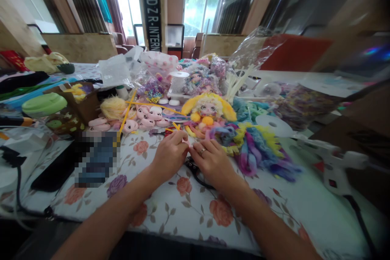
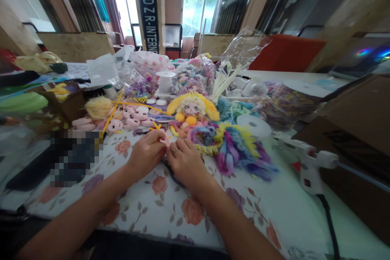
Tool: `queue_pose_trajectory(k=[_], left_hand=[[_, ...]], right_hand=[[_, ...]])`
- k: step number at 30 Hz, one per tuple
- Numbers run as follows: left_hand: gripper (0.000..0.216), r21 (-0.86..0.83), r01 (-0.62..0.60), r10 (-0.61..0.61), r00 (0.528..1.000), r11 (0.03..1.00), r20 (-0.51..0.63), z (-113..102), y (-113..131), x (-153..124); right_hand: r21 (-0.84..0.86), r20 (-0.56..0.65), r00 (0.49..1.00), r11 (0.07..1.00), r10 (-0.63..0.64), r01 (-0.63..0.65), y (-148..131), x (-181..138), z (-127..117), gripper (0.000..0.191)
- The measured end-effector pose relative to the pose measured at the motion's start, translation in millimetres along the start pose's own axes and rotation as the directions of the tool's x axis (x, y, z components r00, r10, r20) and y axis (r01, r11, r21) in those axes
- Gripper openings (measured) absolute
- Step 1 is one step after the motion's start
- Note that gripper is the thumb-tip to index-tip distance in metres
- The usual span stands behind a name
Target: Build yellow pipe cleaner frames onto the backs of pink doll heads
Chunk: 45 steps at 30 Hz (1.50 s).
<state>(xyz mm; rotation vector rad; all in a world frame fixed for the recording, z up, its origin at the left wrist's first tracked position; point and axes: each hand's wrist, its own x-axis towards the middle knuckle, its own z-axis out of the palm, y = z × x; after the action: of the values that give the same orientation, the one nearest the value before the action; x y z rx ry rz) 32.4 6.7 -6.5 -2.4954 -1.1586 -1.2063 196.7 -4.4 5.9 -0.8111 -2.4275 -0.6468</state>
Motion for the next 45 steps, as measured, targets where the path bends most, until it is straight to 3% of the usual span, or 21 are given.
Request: queue_pose_trajectory(k=[3,9,19,23,26,29,32,34,36,38,40,42,44,45], left_hand=[[0.024,0.057,-0.008,0.008,1.0,0.998,-0.009,0,1,0],[0.026,0.118,0.033,-0.03,0.999,0.992,-0.03,-1,4,-1],[0.024,0.286,-0.24,0.242,0.97,0.928,0.029,2,10,1],[0.021,0.315,-0.306,0.319,0.948,0.898,0.01,1,11,1],[0.023,0.284,-0.304,0.321,0.947,0.91,-0.015,1,12,-1],[0.021,0.256,-0.341,0.366,0.929,0.904,-0.056,0,12,-2],[0.011,0.259,-0.39,0.433,0.89,0.884,-0.139,-2,12,-2],[0.005,0.255,-0.414,0.467,0.86,0.874,-0.206,-4,12,-2],[0.007,0.24,-0.43,0.484,0.834,0.87,-0.263,-6,12,-3],[0.007,0.217,-0.434,0.483,0.823,0.874,-0.299,-7,11,-4],[0.008,0.195,-0.41,0.453,0.833,0.891,-0.318,-6,10,-5],[0.011,0.153,-0.338,0.37,0.87,0.929,-0.327,-4,9,-4],[0.013,0.061,-0.194,0.203,0.921,0.979,-0.331,-3,8,-2],[0.012,-0.006,-0.107,0.099,0.941,0.994,-0.323,-3,8,-1]], right_hand=[[-0.042,0.056,0.998,0.999,0.006,-0.004,-6,0,3,0.028],[-0.01,0.055,0.993,0.995,0.104,-0.104,-11,-3,13,0.028],[0.102,0.168,0.933,0.936,0.318,-0.337,-2,-4,8,0.022],[0.224,0.237,0.883,0.862,0.405,-0.455,4,-2,0,0.027],[0.419,0.332,0.823,0.709,0.461,-0.567,9,-1,-4,0.022],[0.592,0.467,0.731,0.438,0.497,-0.676,15,1,-8,0.014],[0.665,0.67,0.578,-0.033,0.466,-0.746,18,1,-9,0.011],[0.616,0.784,0.496,-0.374,0.373,-0.693,18,2,-10,0.016],[0.507,0.85,0.463,-0.632,0.252,-0.586,17,2,-11,0.019],[0.368,0.878,0.462,-0.791,0.123,-0.489,16,4,-10,0.021],[0.264,0.884,0.465,-0.864,0.04,-0.428,14,5,-9,0.022],[0.296,0.879,0.472,-0.86,0.074,-0.415,10,6,-6,0.022],[0.482,0.842,0.487,-0.727,0.23,-0.489,6,6,-5,0.021],[0.607,0.788,0.509,-0.574,0.346,-0.55,4,6,-4,0.02]])
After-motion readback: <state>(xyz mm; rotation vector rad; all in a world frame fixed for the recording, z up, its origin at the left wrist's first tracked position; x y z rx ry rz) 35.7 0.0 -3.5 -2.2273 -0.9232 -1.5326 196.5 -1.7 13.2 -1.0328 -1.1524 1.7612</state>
